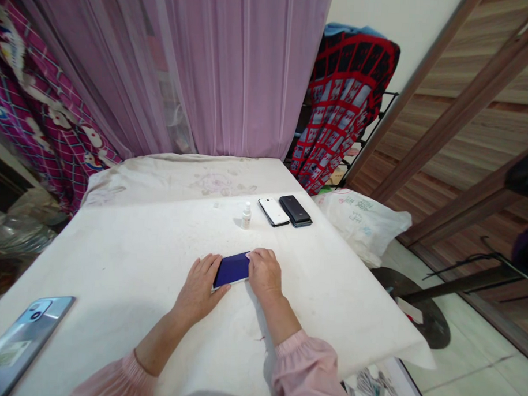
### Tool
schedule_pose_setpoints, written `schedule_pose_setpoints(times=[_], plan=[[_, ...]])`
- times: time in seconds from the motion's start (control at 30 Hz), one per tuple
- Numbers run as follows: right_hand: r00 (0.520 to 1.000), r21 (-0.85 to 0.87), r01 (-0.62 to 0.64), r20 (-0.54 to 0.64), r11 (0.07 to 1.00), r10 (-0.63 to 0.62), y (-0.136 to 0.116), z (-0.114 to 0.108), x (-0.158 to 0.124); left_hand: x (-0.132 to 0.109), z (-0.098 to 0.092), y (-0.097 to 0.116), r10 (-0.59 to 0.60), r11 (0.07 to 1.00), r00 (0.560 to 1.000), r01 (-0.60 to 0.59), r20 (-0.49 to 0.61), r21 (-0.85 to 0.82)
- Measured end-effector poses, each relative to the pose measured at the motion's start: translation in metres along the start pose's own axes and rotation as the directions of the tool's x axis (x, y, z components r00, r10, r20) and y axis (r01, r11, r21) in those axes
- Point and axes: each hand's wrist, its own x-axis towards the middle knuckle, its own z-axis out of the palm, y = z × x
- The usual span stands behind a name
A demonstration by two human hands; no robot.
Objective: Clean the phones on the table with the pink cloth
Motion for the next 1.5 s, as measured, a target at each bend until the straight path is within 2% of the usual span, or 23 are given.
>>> schedule_pose_setpoints(times=[0.13, 0.4, 0.6, 0.73, 0.87, 1.0, 1.13, 1.2, 1.43, 1.5], plan=[[1.0, -0.017, -0.005, 0.01, 1.0, 0.005, 0.001, 0.003, 0.008, 0.0, -0.001, 0.0, -0.004, 1.0, 1.0, 0.004, 0.01, -0.004], [1.0, 0.05, 0.018, 0.0, 0.999, -0.018, 0.001, -0.011, -0.021, 0.0, 0.001, 0.0, -0.005, 1.0, 1.0, 0.004, -0.014, -0.02], [1.0, -0.027, 0.005, -0.002, 1.0, -0.005, 0.005, 0.001, -0.002, 0.001, -0.003, 0.003, -0.024, 0.999, 0.999, 0.024, 0.026, -0.026], [1.0, -0.04, -0.003, -0.018, 0.999, 0.002, 0.008, 0.007, 0.006, 0.0, 0.0, 0.0, -0.03, 0.999, 1.0, 0.029, -0.011, -0.029], [0.999, -0.057, -0.016, -0.03, 0.998, 0.014, 0.008, 0.005, 0.005, -0.002, 0.003, -0.006, -0.105, 0.994, 0.993, 0.105, -0.051, -0.002], [1.0, -0.091, 0.005, 0.017, 0.996, -0.004, -0.007, 0.005, 0.007, -0.001, 0.0, -0.007, -0.122, 0.992, 0.992, 0.122, -0.037, 0.008], [0.993, -0.056, 0.086, 0.085, 0.995, -0.081, -0.031, 0.01, 0.01, 0.0, -0.002, -0.006, -0.118, 0.993, 0.992, 0.118, -0.034, 0.005], [0.99, -0.041, 0.107, 0.096, 0.993, -0.102, -0.036, 0.01, 0.01, 0.0, -0.003, -0.005, -0.119, 0.993, 0.992, 0.119, -0.03, 0.007], [0.999, -0.101, -0.025, 0.022, 0.995, 0.028, -0.001, 0.0, 0.01, 0.0, -0.004, -0.004, -0.129, 0.992, 0.992, 0.128, 0.016, 0.017], [0.999, -0.112, -0.033, 0.024, 0.993, 0.036, -0.001, 0.0, 0.01, 0.0, -0.004, -0.005, -0.129, 0.992, 0.991, 0.129, 0.022, 0.015]])
